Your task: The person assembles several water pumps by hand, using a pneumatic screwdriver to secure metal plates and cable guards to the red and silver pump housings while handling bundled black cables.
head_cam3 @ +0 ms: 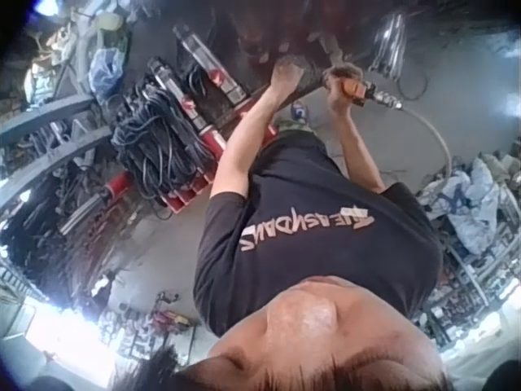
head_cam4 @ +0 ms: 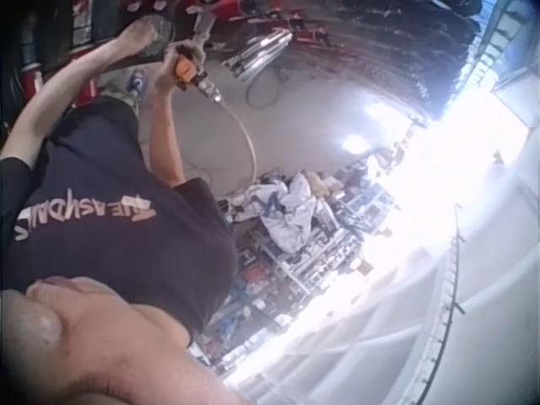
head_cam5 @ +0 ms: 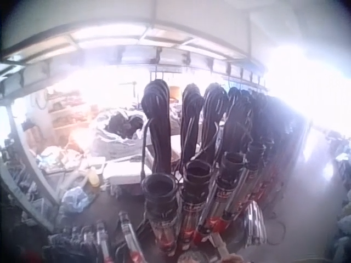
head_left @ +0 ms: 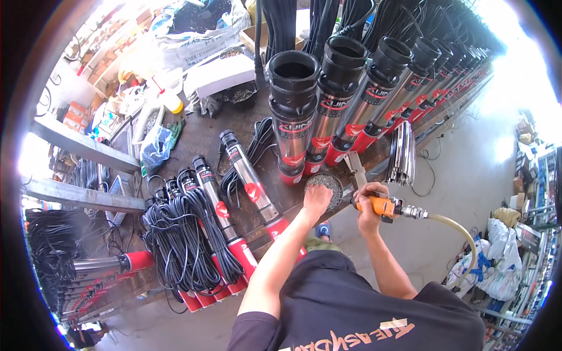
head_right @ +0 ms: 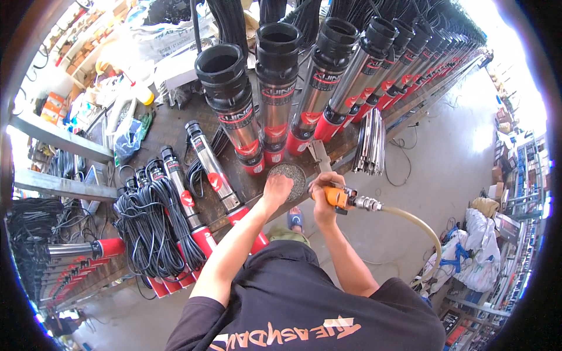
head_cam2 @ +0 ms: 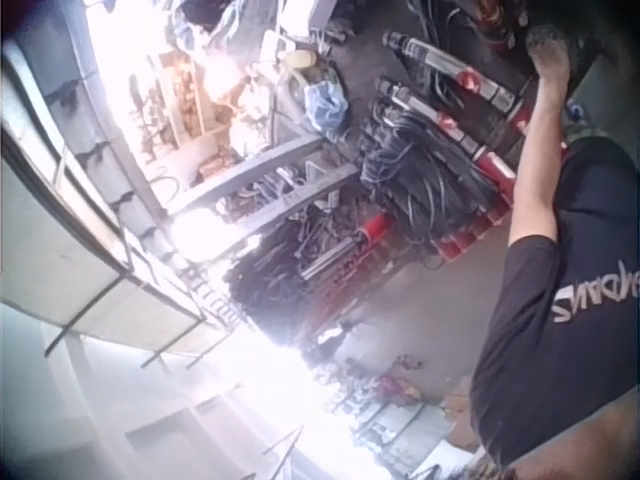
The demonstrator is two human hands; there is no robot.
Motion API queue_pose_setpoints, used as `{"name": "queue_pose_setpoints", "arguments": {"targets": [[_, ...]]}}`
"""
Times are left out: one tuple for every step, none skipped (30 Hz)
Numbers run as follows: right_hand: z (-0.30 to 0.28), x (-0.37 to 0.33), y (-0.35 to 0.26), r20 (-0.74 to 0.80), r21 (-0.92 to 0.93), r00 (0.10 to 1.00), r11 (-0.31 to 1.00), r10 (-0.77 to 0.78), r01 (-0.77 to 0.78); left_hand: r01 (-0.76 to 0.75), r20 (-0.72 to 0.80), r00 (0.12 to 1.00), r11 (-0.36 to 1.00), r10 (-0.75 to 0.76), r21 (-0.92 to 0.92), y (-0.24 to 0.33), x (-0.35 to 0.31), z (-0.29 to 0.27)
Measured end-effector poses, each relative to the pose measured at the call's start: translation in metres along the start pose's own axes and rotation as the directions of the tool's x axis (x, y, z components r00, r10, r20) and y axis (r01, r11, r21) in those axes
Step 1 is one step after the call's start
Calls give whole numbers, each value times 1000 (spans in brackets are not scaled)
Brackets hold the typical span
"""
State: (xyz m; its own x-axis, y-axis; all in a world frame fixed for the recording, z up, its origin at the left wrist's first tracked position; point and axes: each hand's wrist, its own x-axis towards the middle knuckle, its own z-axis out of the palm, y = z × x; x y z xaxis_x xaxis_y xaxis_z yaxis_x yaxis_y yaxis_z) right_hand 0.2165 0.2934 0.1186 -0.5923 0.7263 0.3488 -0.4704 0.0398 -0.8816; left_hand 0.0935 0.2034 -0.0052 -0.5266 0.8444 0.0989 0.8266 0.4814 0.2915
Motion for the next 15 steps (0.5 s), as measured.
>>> {"name": "queue_pose_setpoints", "arguments": {"targets": [[-1, 2, -3, 15, 5, 1000, 1000, -15, 14, -17, 34, 999, 999, 19, -39, 0, 2, -4], [-2, 4, -6, 30, 11, 999, 1000, -28, 28, 57, -55, 996, 984, -67, -166, -1, 6, -8], [-2, 4, -11, 13, 0, 1000, 1000, -20, 20, 111, -116, 982, 948, -152, -297, -1, 7, -10], [-1, 5, -13, -4, -11, 1000, 1000, -12, 12, 156, -161, 956, 891, -245, -426, -1, 7, -12], [-2, 5, -10, 5, -10, 999, 999, -32, 32, 274, -74, 915, 747, -396, -606, -2, 4, -14], [0, 6, -11, 19, -25, 1000, 1000, -14, 14, 412, 162, 882, 558, -442, -720, -6, 5, -24], [3, 7, -12, 12, -2, 1000, 1000, -16, 16, 482, 302, 826, 318, -475, -817, -10, 2, -18], [7, 8, -13, 6, 23, 1000, 1000, -19, 19, 530, 446, 761, 55, -471, -846, -13, -1, -14], [9, 8, -11, -13, 25, 1000, 1000, 18, -17, 564, 569, 698, -155, -435, -811, -8, -3, -33], [8, 8, -11, -28, 33, 999, 999, 42, -41, 540, 615, 690, -294, -381, -789, -9, -6, -31], [9, 9, -11, -42, 43, 997, 997, 67, -65, 510, 653, 685, -428, -323, -746, -10, -10, -28], [12, 9, -11, -46, 59, 994, 994, 98, -95, 469, 683, 678, -557, -271, -686, -11, -16, -31], [13, 9, -11, -55, 80, 993, 992, 106, -101, 460, 686, 692, -594, -226, -660, -12, -22, -35], [15, 9, -10, -60, 105, 993, 990, 101, -94, 437, 676, 707, -624, -206, -648, -15, -26, -36], [17, 10, -9, -62, 125, 993, 988, 96, -87, 411, 664, 724, -657, -186, -632, -15, -29, -39]]}}
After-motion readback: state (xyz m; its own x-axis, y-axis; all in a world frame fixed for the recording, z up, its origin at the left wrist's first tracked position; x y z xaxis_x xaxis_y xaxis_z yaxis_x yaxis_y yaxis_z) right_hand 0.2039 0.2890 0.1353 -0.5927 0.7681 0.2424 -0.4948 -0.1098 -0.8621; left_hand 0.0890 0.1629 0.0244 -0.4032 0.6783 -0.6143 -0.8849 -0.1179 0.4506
